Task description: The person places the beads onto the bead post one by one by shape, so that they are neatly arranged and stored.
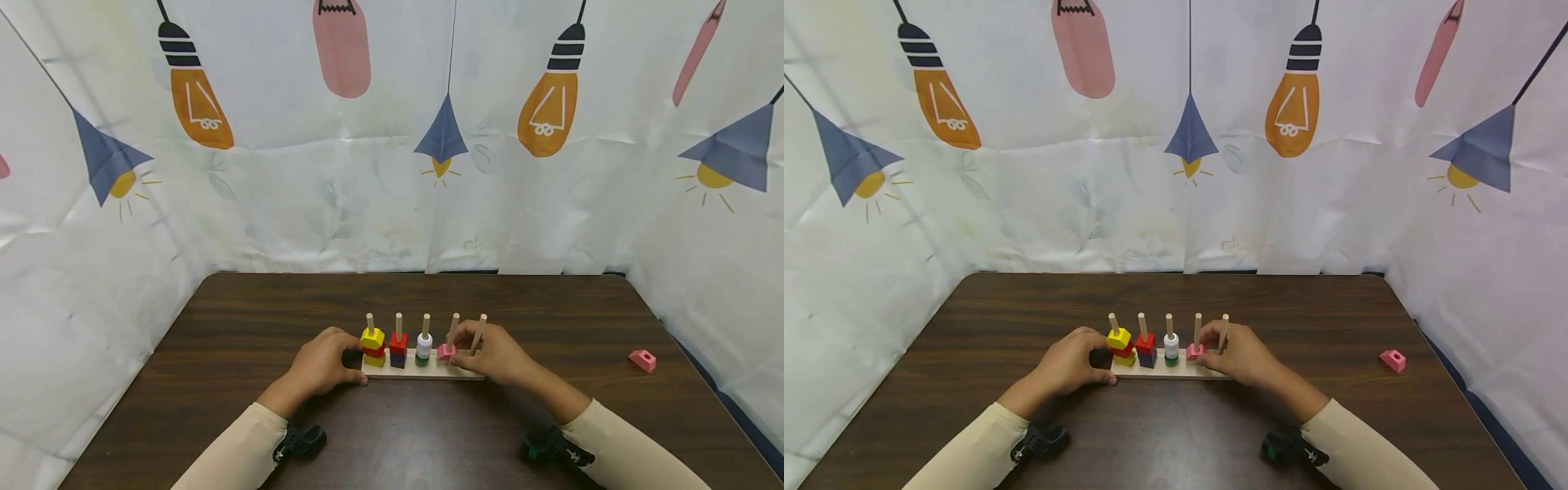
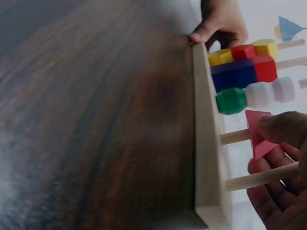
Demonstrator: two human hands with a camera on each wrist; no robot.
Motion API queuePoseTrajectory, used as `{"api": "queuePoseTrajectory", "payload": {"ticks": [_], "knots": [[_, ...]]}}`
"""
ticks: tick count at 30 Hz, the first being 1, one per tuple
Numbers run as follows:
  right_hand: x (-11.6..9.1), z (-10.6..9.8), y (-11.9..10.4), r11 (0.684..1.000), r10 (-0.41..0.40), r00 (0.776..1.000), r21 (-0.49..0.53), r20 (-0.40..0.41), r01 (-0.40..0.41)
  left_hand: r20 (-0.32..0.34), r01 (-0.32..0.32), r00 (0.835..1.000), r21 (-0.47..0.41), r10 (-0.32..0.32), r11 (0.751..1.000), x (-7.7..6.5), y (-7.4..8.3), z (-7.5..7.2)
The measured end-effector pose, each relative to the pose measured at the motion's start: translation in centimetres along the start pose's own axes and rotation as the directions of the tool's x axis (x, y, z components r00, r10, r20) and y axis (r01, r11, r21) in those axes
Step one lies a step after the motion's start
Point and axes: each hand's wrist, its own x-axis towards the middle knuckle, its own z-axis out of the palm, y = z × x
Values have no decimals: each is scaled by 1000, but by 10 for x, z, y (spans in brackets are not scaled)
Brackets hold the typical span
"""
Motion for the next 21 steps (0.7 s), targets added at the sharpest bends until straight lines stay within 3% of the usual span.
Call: {"api": "queuePoseTrajectory", "payload": {"ticks": [14,21], "knots": [[0,12,11,997,62,998,-48,17,-61,-6,-10,1000,-4,10,1000,0,1,0],[-8,4,14,994,78,996,-74,-30,-80,-7,-10,1000,-2,10,1000,0,1,0]]}}
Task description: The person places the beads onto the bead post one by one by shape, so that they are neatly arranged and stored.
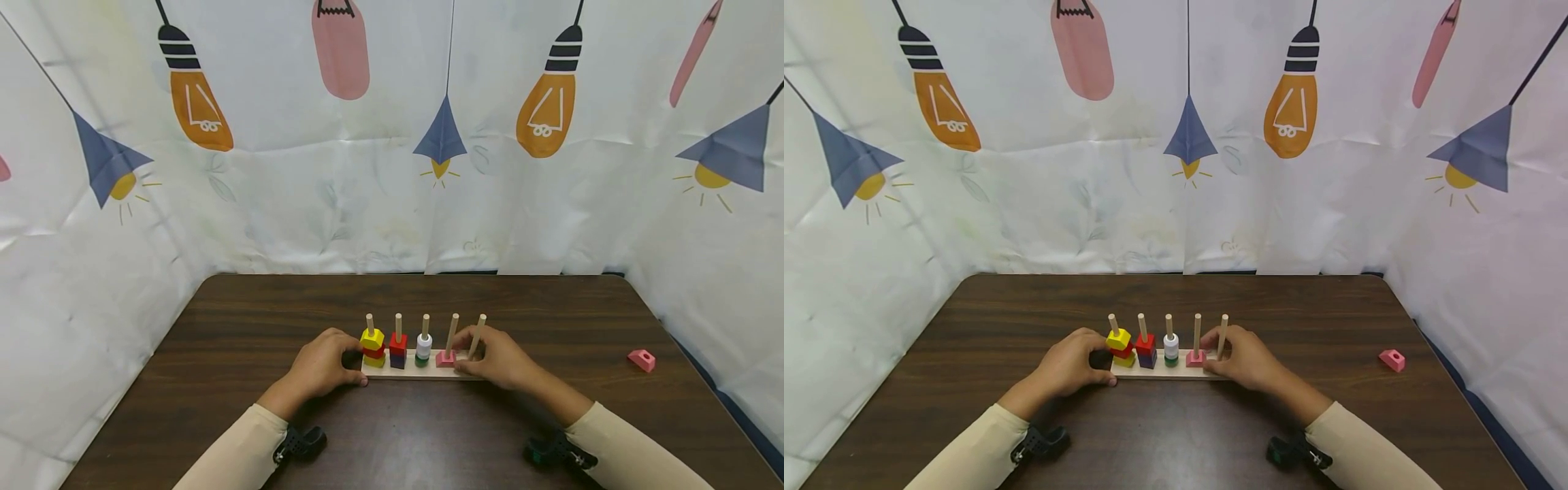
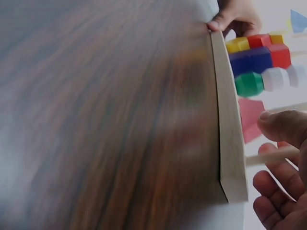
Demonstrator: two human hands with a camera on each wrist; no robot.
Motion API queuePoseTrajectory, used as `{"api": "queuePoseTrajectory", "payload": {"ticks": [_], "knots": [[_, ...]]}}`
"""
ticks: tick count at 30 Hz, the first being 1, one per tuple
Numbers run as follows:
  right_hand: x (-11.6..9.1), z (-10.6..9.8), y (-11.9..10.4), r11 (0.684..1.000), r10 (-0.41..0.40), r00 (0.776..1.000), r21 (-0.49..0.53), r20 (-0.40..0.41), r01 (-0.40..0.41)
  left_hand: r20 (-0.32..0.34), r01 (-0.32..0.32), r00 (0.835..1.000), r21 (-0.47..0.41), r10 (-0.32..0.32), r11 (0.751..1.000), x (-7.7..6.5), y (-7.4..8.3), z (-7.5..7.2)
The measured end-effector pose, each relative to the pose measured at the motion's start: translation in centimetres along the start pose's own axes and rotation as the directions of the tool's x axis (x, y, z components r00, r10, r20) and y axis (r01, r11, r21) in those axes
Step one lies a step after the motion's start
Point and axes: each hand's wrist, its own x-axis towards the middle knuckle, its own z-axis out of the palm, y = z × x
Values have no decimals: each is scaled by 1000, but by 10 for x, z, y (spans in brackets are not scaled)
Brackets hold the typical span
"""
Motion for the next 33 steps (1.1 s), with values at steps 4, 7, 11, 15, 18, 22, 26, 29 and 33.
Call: {"api": "queuePoseTrajectory", "payload": {"ticks": [4,7,11,15,18,22,26,29,33], "knots": [[-11,-11,9,1000,17,999,-12,-42,-18,-2,-4,1000,-3,4,1000,0,0,0],[-22,-23,18,999,27,997,-27,-73,-29,-9,-12,1000,1,12,1000,0,-1,1],[-38,-41,31,998,57,993,-31,-106,-61,-20,-26,999,10,27,1000,0,-3,2],[-54,-61,42,992,99,984,-68,-148,-110,-28,-35,999,4,36,999,1,-4,2],[-66,-76,51,983,129,974,-106,-189,-150,-31,-35,999,-1,35,999,1,-3,1],[-80,-94,63,972,155,957,-138,-244,-192,-21,-23,1000,4,23,1000,0,-3,0],[-97,-112,71,955,211,939,-146,-272,-257,-15,-18,1000,1,18,1000,0,-3,0],[-110,-125,75,935,274,917,-144,-290,-324,-17,-17,1000,-1,17,1000,0,-3,0],[-124,-139,86,907,334,887,-147,-320,-394,-17,-13,1000,-1,13,1000,0,-2,0]]}}
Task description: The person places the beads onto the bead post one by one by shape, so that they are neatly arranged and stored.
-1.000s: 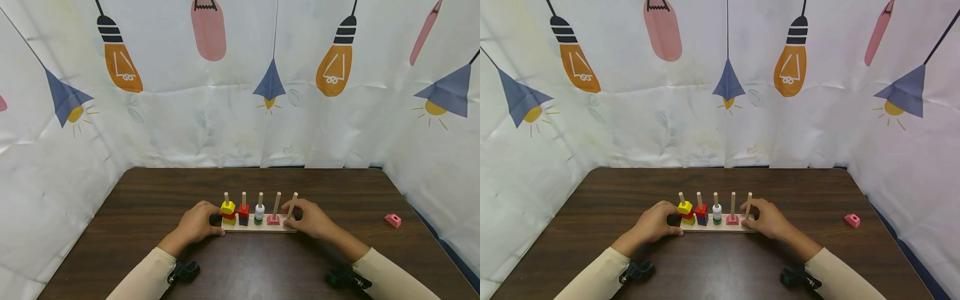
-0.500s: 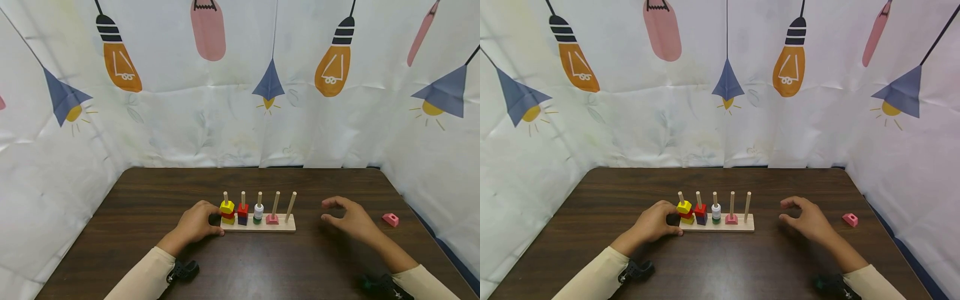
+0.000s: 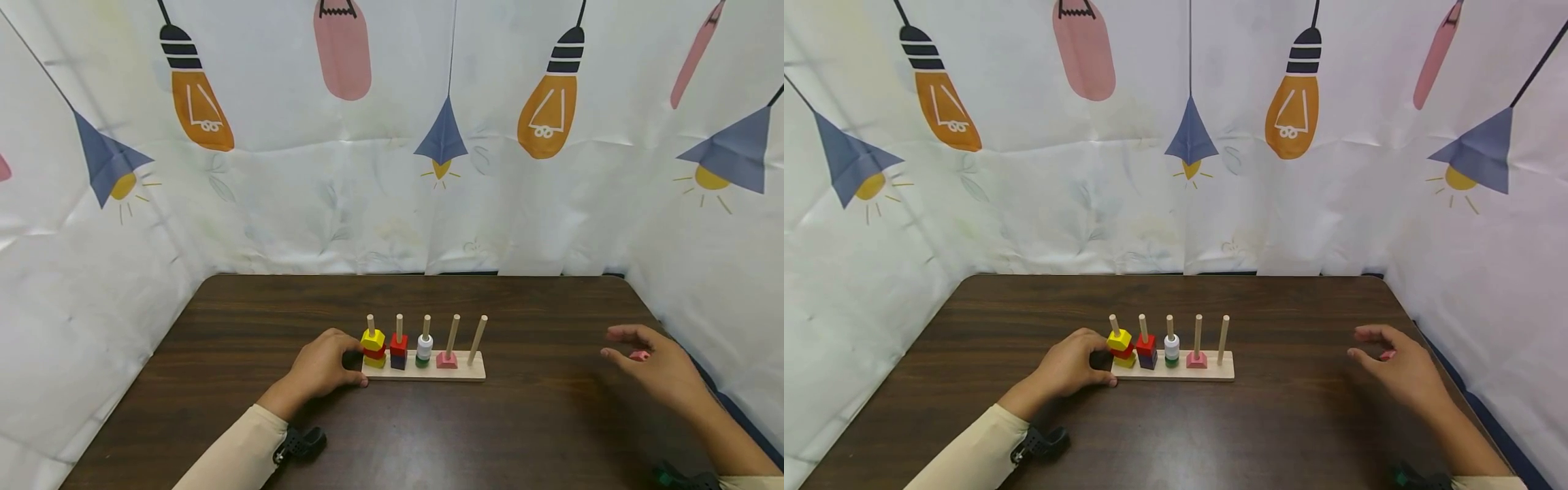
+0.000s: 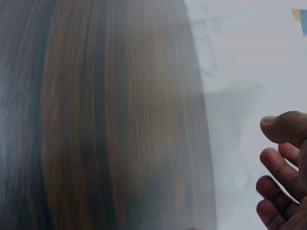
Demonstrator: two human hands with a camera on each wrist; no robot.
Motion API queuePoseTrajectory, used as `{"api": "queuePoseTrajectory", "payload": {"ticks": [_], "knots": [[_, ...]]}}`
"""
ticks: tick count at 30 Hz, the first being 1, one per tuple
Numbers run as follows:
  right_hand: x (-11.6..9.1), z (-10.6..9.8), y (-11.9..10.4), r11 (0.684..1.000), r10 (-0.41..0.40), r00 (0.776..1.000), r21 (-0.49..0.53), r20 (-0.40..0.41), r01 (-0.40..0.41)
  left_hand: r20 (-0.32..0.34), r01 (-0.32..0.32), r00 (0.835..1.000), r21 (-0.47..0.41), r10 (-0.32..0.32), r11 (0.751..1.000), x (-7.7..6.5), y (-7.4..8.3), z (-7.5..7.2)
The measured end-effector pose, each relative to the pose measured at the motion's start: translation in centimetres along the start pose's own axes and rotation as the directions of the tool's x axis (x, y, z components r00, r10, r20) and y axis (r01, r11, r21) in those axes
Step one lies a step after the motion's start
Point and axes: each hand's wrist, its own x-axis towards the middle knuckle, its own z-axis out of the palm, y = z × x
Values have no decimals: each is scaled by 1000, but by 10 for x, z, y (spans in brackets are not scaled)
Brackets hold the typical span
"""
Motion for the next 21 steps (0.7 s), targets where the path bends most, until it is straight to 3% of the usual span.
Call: {"api": "queuePoseTrajectory", "payload": {"ticks": [11,21], "knots": [[-5,-14,54,996,46,998,-76,-43,-49,3,7,1000,-6,-7,1000,0,1,0],[0,-18,75,981,103,993,-169,56,-92,9,10,1000,0,-10,1000,-1,1,0]]}}
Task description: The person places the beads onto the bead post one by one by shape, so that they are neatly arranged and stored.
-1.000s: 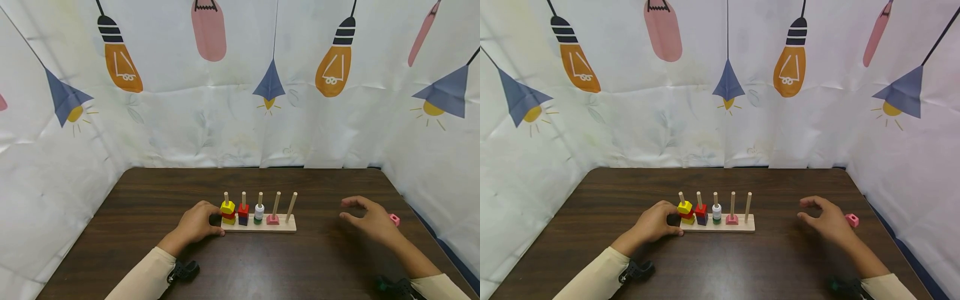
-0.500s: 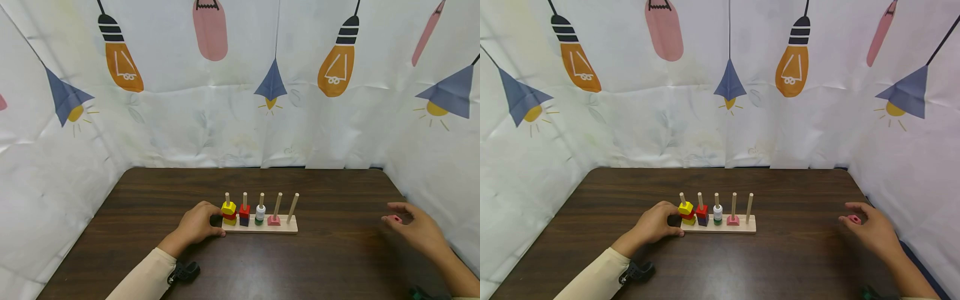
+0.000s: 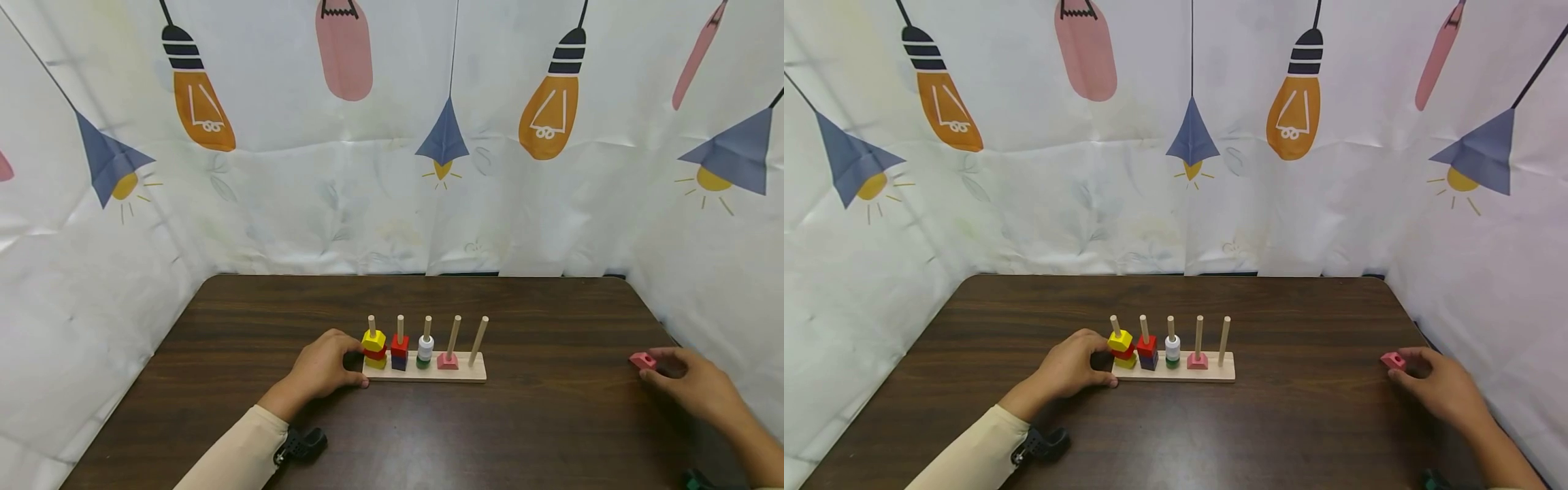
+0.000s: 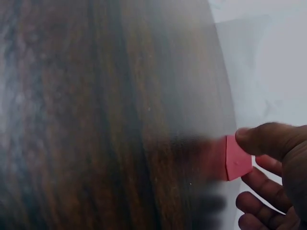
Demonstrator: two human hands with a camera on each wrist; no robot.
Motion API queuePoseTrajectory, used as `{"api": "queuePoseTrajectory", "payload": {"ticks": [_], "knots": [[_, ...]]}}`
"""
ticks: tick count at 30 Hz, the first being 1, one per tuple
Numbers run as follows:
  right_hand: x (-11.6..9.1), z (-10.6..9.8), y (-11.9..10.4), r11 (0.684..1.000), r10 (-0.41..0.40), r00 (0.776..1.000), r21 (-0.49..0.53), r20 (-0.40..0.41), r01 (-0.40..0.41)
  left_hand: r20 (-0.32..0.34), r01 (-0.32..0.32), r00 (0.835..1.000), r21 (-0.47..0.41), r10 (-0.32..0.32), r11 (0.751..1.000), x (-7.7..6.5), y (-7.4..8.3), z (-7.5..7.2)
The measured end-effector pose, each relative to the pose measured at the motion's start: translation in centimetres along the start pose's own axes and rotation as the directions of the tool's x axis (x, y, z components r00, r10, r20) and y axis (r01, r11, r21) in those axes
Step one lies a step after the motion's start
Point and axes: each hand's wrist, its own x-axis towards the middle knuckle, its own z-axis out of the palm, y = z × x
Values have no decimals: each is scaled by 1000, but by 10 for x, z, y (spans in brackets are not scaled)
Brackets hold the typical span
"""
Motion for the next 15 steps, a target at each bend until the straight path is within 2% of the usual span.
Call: {"api": "queuePoseTrajectory", "payload": {"ticks": [7,15], "knots": [[4,2,2,1000,-4,1000,-5,17,4,-3,-1,1000,-4,1,1000,1,1,0],[8,9,-4,997,-71,994,-29,-79,69,-3,1,1000,-4,-1,1000,1,1,0]]}}
